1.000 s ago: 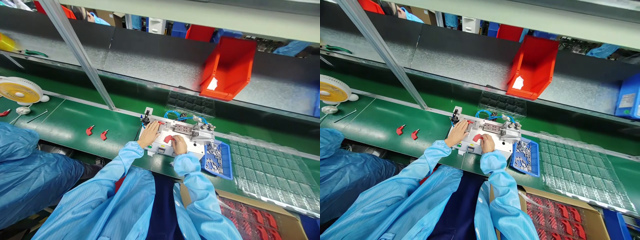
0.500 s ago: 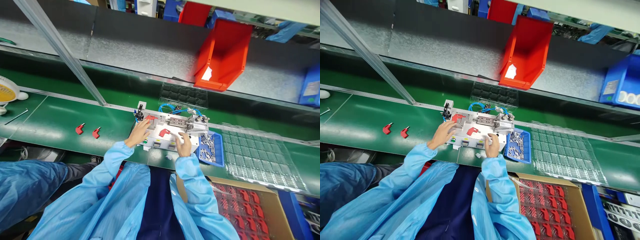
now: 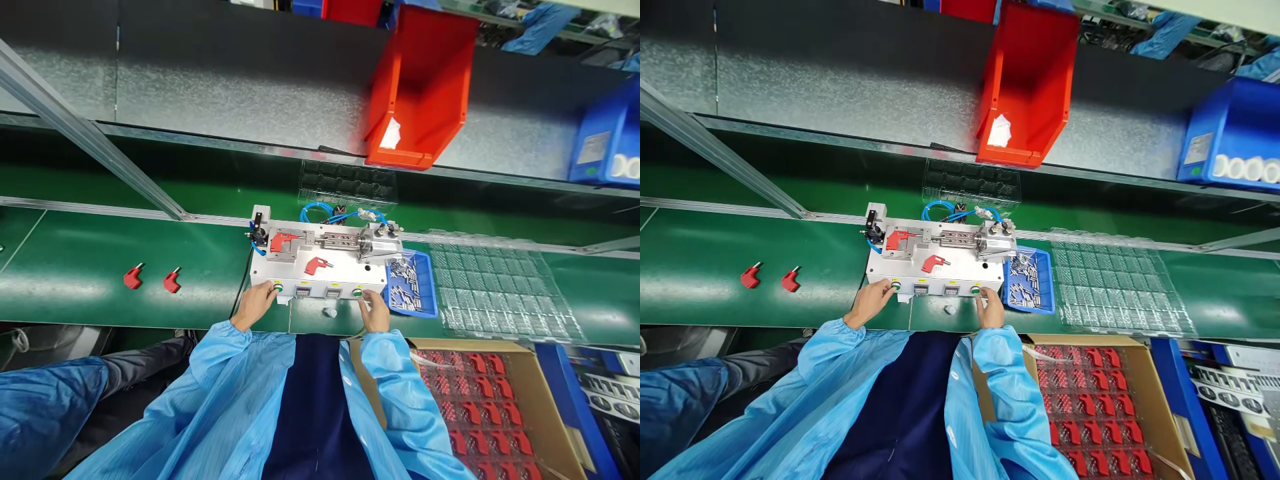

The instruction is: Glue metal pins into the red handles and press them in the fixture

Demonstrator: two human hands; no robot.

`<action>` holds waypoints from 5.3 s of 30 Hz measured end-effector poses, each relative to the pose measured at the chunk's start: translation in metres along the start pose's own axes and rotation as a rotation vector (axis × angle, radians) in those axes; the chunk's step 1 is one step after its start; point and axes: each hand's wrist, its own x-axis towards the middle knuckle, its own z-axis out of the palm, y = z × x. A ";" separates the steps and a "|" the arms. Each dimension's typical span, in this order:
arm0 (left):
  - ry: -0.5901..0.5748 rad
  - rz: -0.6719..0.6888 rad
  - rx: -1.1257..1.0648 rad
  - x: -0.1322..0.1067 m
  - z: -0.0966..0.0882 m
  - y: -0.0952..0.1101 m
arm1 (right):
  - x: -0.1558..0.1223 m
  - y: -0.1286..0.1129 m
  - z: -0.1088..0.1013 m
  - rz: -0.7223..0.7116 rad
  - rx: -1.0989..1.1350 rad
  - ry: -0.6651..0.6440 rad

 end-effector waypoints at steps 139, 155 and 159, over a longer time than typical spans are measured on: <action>0.633 -0.525 -0.511 -0.014 0.059 -0.147 | 0.029 0.002 0.040 -0.292 -0.018 0.409; 0.685 -0.548 -0.363 -0.005 0.008 -0.169 | 0.020 -0.002 0.036 -0.233 -0.067 0.391; 0.595 -0.396 -0.385 -0.014 0.053 -0.112 | 0.015 -0.003 0.035 -0.193 -0.058 0.325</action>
